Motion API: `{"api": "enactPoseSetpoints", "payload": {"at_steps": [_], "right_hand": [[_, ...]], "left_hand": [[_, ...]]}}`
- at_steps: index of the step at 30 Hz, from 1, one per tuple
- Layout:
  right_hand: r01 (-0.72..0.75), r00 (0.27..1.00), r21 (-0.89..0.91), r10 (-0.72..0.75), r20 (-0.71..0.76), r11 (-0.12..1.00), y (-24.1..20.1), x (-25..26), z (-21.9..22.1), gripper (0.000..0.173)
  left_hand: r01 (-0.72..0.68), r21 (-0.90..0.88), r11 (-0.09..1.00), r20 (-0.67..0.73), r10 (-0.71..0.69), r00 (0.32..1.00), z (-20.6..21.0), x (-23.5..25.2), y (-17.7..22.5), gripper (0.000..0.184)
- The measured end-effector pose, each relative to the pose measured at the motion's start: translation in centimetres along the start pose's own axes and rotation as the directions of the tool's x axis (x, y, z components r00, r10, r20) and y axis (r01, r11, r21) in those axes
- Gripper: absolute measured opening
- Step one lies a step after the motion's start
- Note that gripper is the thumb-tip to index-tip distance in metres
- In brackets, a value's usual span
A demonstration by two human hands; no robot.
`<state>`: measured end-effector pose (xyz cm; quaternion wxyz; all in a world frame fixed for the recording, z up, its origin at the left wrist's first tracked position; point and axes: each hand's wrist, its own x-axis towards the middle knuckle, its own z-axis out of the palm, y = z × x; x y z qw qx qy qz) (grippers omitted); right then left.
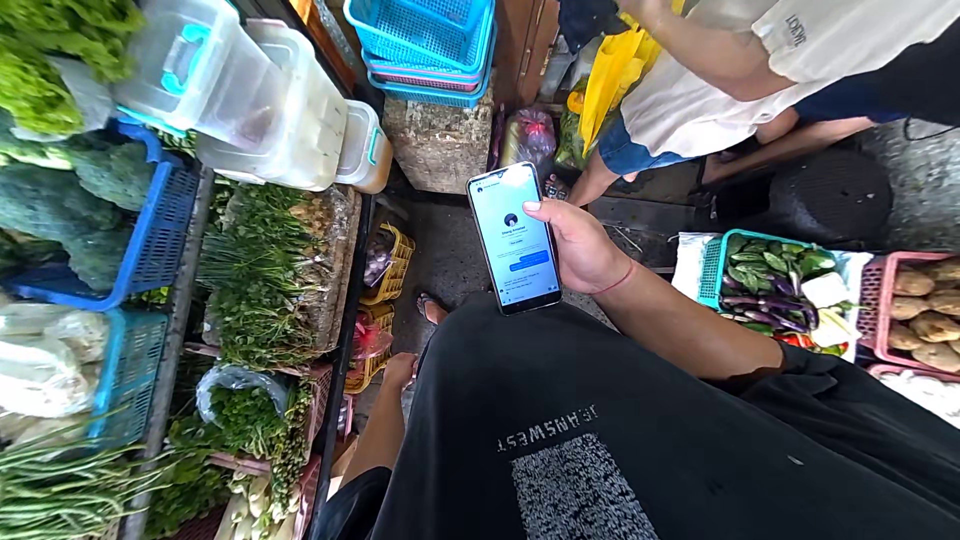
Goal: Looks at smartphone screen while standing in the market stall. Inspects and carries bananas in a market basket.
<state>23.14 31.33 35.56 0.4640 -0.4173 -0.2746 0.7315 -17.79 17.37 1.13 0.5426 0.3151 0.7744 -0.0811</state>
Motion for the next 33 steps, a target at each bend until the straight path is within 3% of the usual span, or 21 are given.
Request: {"api": "enactPoseSetpoints", "payload": {"at_steps": [12,33], "right_hand": [[-0.01,1.0,-0.024,0.01,-0.014,1.0,-0.2,-0.2,0.2,0.039],[0.014,1.0,-0.011,-0.014,0.012,1.0,-0.2,-0.2,0.0,0.039]], "left_hand": [[-0.047,0.084,0.995,0.021,0.046,0.999,-0.2,-0.7,0.8,0.038],[-0.045,0.036,0.998,0.005,0.045,0.999,-0.1,-0.2,0.3,0.036]]}}
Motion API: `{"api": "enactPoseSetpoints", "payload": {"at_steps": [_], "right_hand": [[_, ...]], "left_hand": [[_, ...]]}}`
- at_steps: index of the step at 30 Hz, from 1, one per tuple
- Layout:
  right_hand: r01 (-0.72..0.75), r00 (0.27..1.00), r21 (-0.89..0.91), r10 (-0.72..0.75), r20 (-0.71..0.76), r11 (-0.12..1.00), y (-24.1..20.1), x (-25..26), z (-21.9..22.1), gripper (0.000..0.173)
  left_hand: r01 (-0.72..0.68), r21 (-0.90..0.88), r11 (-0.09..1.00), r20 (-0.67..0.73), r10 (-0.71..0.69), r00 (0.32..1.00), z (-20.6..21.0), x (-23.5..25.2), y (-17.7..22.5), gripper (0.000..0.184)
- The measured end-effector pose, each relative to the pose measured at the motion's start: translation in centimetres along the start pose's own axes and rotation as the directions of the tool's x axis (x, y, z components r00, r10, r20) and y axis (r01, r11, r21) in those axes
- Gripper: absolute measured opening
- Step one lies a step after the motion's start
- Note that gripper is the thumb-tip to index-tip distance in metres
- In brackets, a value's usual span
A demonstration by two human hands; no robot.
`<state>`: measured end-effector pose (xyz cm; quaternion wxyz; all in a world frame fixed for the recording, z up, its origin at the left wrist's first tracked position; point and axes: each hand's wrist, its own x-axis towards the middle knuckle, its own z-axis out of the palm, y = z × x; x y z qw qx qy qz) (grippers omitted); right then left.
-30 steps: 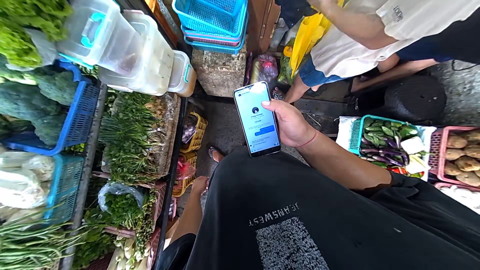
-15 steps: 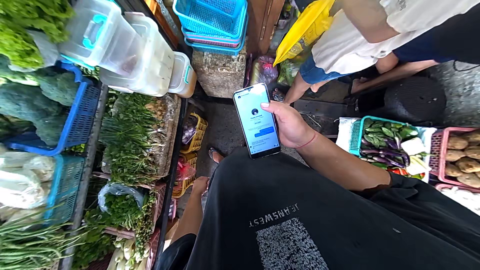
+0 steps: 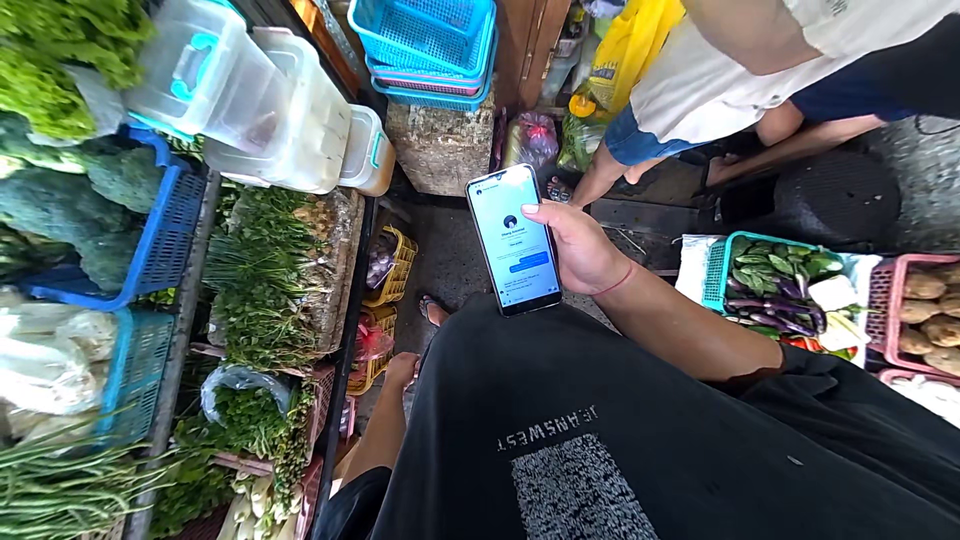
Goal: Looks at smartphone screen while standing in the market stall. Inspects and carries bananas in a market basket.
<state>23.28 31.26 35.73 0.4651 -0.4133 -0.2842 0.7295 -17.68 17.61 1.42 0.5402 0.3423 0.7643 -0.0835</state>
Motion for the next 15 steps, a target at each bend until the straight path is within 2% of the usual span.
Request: {"api": "enactPoseSetpoints", "payload": {"at_steps": [5,15], "right_hand": [[-0.008,1.0,0.004,0.008,-0.014,1.0,0.0,-0.1,0.1,0.038],[-0.014,1.0,0.018,0.014,-0.007,1.0,0.2,0.0,0.2,0.038]], "left_hand": [[0.014,0.002,1.0,0.01,-0.014,1.0,-0.4,-1.6,1.0,0.036],[0.004,0.011,1.0,0.003,-0.004,1.0,0.0,-0.9,0.6,0.034]]}}
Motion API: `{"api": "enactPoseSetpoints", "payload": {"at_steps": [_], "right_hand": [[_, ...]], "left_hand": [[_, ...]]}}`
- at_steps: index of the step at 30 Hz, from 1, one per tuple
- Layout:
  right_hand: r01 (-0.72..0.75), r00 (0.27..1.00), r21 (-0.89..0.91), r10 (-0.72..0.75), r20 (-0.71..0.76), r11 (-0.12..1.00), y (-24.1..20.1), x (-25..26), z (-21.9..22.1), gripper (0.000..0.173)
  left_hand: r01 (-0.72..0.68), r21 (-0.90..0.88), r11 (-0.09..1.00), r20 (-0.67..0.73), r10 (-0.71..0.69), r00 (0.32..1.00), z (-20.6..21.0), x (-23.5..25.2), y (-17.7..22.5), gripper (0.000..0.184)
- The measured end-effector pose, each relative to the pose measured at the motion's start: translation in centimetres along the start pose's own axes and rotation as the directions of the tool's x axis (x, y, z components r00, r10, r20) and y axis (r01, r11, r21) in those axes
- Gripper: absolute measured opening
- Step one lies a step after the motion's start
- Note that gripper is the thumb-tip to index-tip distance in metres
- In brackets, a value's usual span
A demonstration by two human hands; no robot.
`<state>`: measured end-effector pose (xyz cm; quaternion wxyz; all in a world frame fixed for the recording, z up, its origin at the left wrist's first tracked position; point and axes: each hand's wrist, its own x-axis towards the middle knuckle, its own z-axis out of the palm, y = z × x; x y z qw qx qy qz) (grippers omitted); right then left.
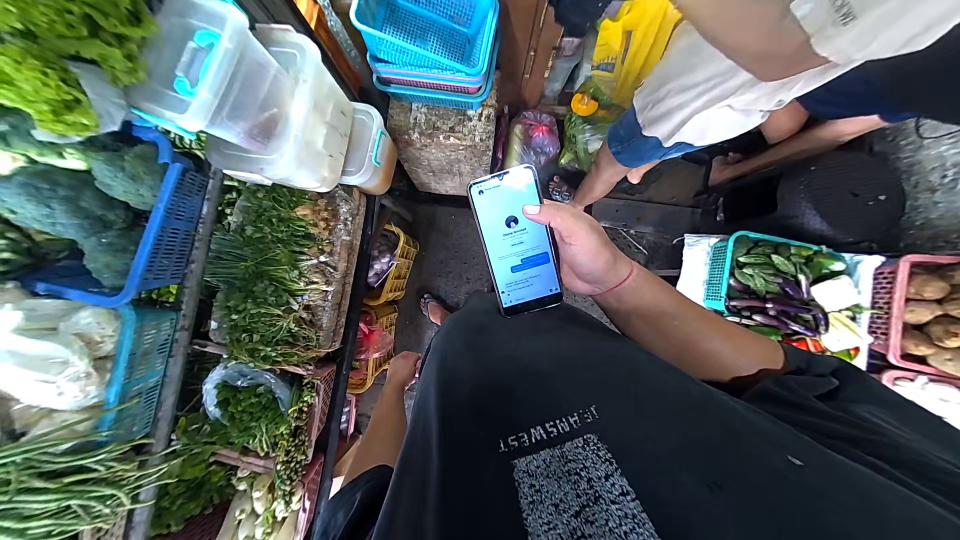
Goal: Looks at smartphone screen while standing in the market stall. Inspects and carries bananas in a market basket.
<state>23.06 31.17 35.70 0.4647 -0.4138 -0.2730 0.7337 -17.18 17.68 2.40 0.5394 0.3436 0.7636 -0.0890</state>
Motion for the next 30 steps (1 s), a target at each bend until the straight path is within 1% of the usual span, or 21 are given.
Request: {"api": "enactPoseSetpoints", "payload": {"at_steps": [4,11,17,21,30], "right_hand": [[-0.008,1.0,-0.012,0.008,-0.002,1.0,0.0,-0.2,0.0,0.038],[-0.006,1.0,-0.005,0.006,0.01,1.0,0.2,-0.4,-0.1,0.038],[-0.007,1.0,-0.005,0.007,0.019,1.0,0.3,-0.5,0.0,0.039],[0.001,1.0,-0.008,-0.001,0.022,1.0,0.4,-0.7,0.0,0.038],[0.007,0.999,-0.004,-0.007,0.032,1.0,0.4,-0.9,-0.1,0.038]], "left_hand": [[0.004,0.017,1.0,-0.007,-0.003,1.0,0.3,1.0,-0.7,0.034],[0.008,0.024,1.0,-0.004,-0.008,1.0,0.3,0.7,-0.5,0.036],[0.002,0.04,0.999,0.009,-0.002,1.0,0.1,-0.6,0.5,0.037],[-0.026,0.069,0.997,0.016,0.025,1.0,-0.2,-1.7,1.1,0.038],[-0.013,0.072,0.997,0.016,0.011,1.0,0.1,-0.6,0.0,0.036]]}}
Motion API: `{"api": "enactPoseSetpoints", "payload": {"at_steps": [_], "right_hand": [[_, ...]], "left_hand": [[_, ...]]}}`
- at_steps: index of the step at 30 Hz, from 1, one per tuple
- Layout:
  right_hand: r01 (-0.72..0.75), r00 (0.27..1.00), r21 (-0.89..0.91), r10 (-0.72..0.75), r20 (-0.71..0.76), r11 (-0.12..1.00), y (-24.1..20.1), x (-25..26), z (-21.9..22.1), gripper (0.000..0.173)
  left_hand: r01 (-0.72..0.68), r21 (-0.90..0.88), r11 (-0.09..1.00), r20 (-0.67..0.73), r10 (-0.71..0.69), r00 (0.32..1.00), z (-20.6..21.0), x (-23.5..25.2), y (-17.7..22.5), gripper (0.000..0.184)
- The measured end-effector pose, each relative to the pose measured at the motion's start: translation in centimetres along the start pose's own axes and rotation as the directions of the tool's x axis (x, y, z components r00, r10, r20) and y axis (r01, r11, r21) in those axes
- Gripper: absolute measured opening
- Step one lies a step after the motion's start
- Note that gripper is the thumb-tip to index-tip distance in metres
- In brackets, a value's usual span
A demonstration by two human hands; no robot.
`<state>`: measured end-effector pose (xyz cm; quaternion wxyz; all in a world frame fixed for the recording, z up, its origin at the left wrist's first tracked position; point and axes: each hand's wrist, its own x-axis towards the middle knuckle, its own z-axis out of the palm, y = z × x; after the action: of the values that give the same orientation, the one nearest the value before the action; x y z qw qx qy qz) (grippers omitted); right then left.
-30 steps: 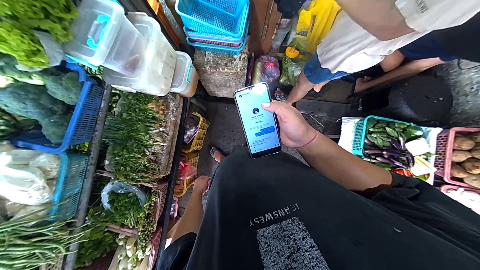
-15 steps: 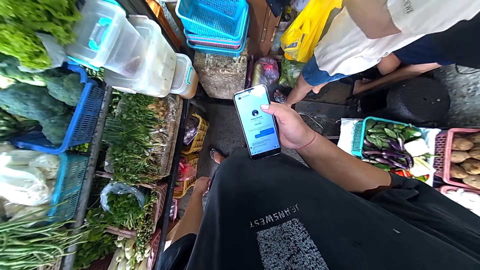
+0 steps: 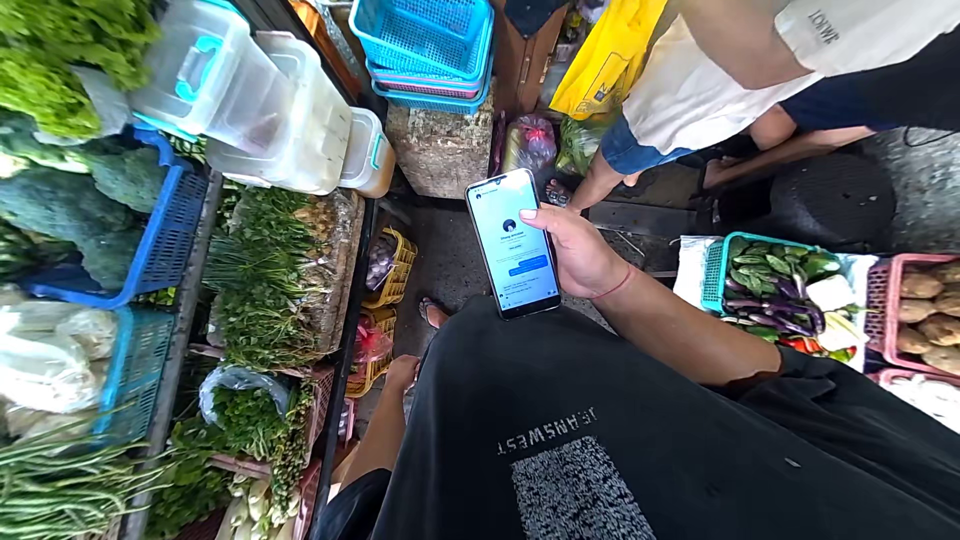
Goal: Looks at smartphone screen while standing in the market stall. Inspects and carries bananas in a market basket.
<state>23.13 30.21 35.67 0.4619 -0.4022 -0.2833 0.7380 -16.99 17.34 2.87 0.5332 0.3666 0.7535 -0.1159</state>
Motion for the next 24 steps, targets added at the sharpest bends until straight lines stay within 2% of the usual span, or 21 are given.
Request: {"api": "enactPoseSetpoints", "payload": {"at_steps": [7,11,15,18,20,22,24], "right_hand": [[0.014,1.0,0.012,-0.014,-0.007,1.0,-0.1,0.3,0.1,0.036],[0.008,1.0,-0.005,-0.008,-0.015,1.0,-0.1,0.1,0.1,0.038],[0.003,1.0,-0.011,-0.003,-0.018,1.0,-0.2,0.1,0.2,0.038],[0.003,1.0,-0.015,-0.004,-0.028,1.0,-0.3,0.1,0.3,0.037],[0.028,0.999,-0.024,-0.028,0.024,0.999,-0.2,0.1,0.0,0.039],[0.055,0.99,-0.038,-0.049,0.133,0.998,0.1,0.0,-0.6,0.044],[0.049,0.977,-0.042,-0.039,0.208,0.998,0.7,-0.1,-1.1,0.049]], "left_hand": [[0.004,-0.013,1.0,-0.002,-0.004,1.0,-0.2,0.8,-0.5,0.034],[0.073,-0.109,0.991,0.005,-0.073,0.997,-0.1,1.1,-0.4,0.035],[0.034,0.044,0.998,-0.015,-0.033,0.999,-0.6,0.2,1.0,0.039],[-0.008,0.088,0.996,-0.027,0.01,1.0,-0.8,-0.3,2.0,0.04],[-0.056,0.067,0.996,-0.05,0.06,0.997,-1.2,-1.0,3.6,0.037],[-0.139,-0.024,0.99,-0.043,0.138,0.99,-2.8,-5.1,8.4,0.028],[-0.341,-0.147,0.929,-0.085,0.332,0.94,-4.4,-8.9,13.2,0.025]]}}
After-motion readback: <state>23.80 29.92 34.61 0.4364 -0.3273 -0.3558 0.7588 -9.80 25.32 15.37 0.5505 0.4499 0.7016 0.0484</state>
